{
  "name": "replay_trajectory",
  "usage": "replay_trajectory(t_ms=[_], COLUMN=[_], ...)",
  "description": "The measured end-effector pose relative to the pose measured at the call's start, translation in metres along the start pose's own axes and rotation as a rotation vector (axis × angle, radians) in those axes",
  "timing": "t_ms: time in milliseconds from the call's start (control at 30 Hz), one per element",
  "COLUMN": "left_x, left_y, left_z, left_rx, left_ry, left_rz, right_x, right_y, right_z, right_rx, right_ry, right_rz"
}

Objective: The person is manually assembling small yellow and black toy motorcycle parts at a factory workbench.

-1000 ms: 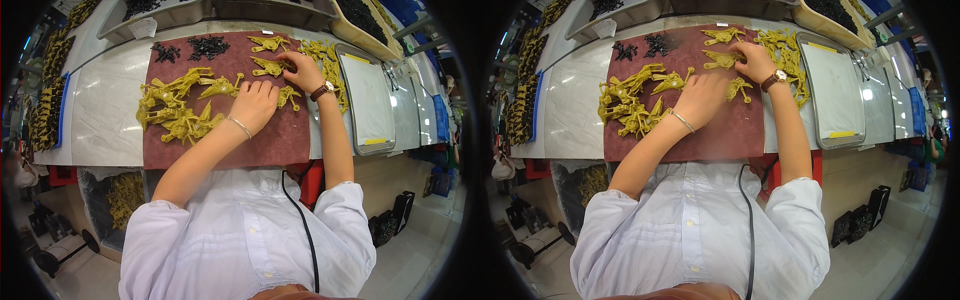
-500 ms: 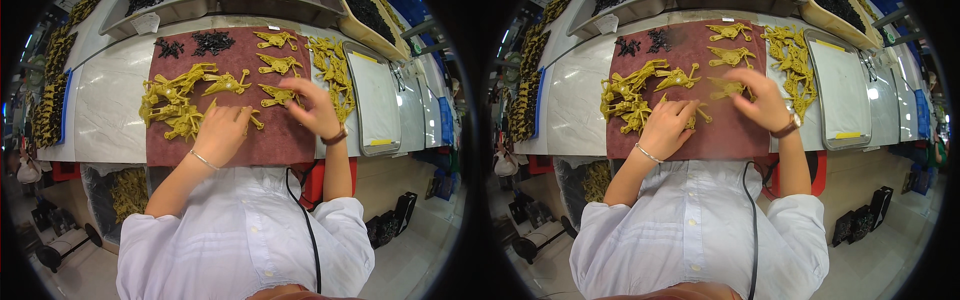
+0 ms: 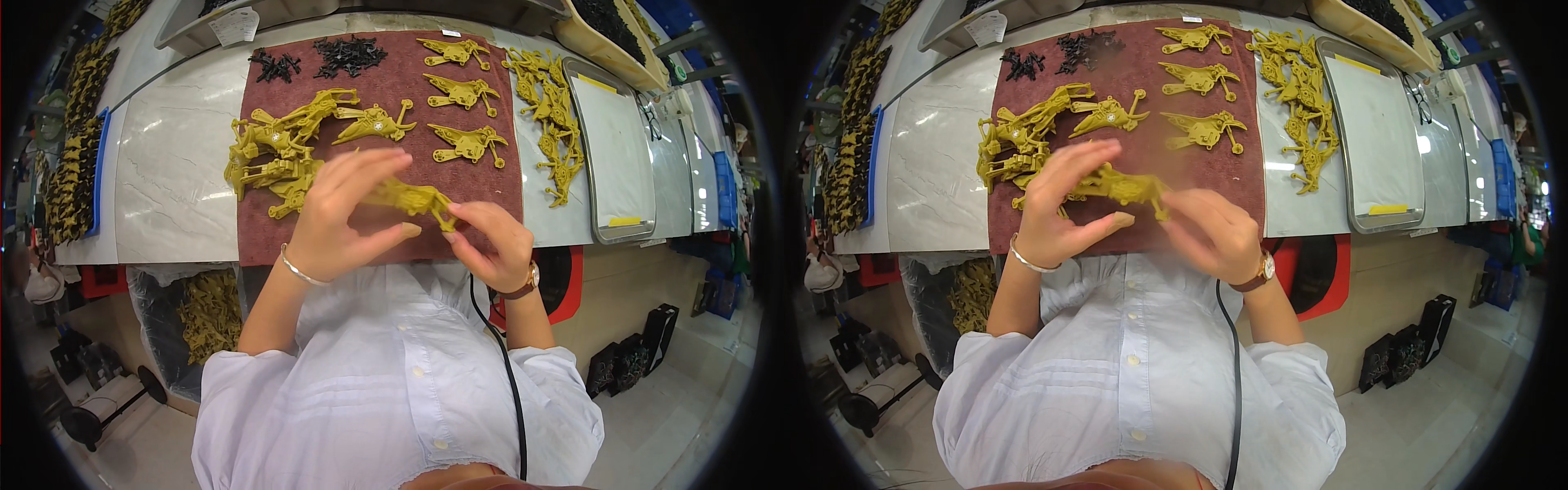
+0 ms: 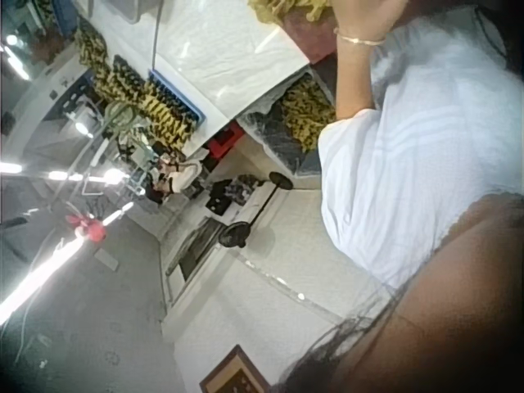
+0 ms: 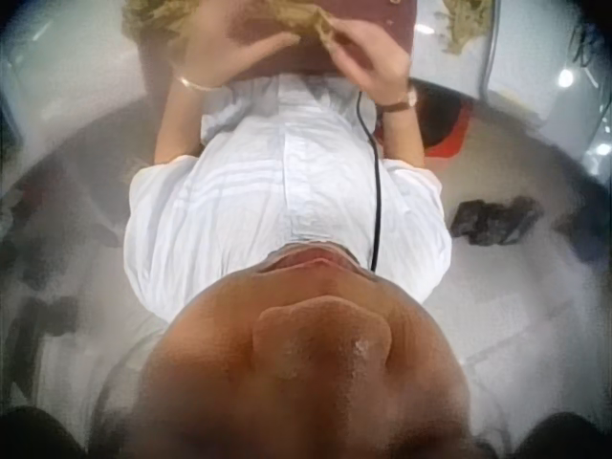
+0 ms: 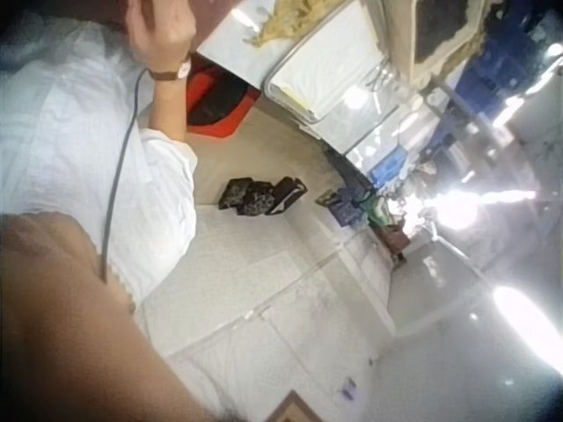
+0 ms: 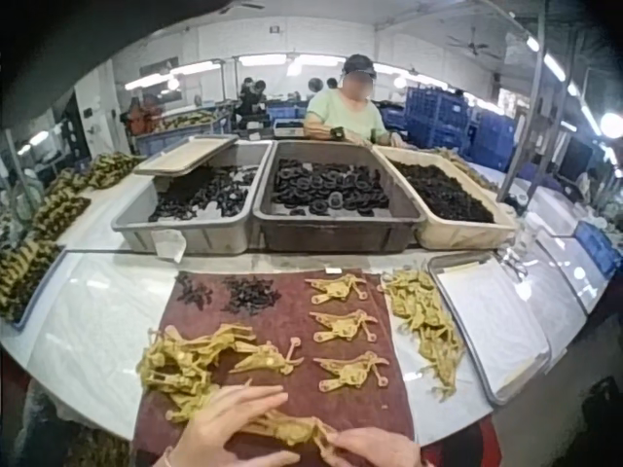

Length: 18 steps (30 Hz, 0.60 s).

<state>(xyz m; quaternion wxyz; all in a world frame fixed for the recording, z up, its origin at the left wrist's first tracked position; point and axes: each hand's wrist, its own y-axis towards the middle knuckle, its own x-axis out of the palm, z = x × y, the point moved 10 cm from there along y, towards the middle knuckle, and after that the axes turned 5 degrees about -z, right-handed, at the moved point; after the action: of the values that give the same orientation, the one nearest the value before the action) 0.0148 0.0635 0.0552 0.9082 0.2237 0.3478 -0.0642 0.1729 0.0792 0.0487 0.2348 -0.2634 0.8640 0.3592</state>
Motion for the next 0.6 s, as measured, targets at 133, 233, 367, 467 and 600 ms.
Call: replay_trajectory(t_ms=[133, 233, 367, 467, 600], left_x=[0.010, 0.053, 0.058, 0.059, 0.073], left_y=[-0.026, -0.027, -0.026, -0.028, -0.028], left_z=[-0.032, -0.036, -0.034, -0.037, -0.033], left_rx=[-0.338, -0.436, -0.389, -0.423, -0.401], left_ry=[-0.700, -1.292, -1.247, -0.979, -0.772], left_rz=[0.305, 0.211, 0.201, 0.175, 0.090], right_x=[-0.008, 0.002, 0.015, 0.020, 0.021], right_y=[-0.028, -0.039, -0.030, -0.024, -0.015], right_z=[-0.001, -0.004, -0.015, -0.019, -0.026], right_rx=[0.101, 0.140, 0.086, 0.068, -0.065], right_ry=[0.027, 0.120, 0.145, 0.123, -0.109], right_rz=[0.159, 0.153, 0.038, -0.013, 0.028])
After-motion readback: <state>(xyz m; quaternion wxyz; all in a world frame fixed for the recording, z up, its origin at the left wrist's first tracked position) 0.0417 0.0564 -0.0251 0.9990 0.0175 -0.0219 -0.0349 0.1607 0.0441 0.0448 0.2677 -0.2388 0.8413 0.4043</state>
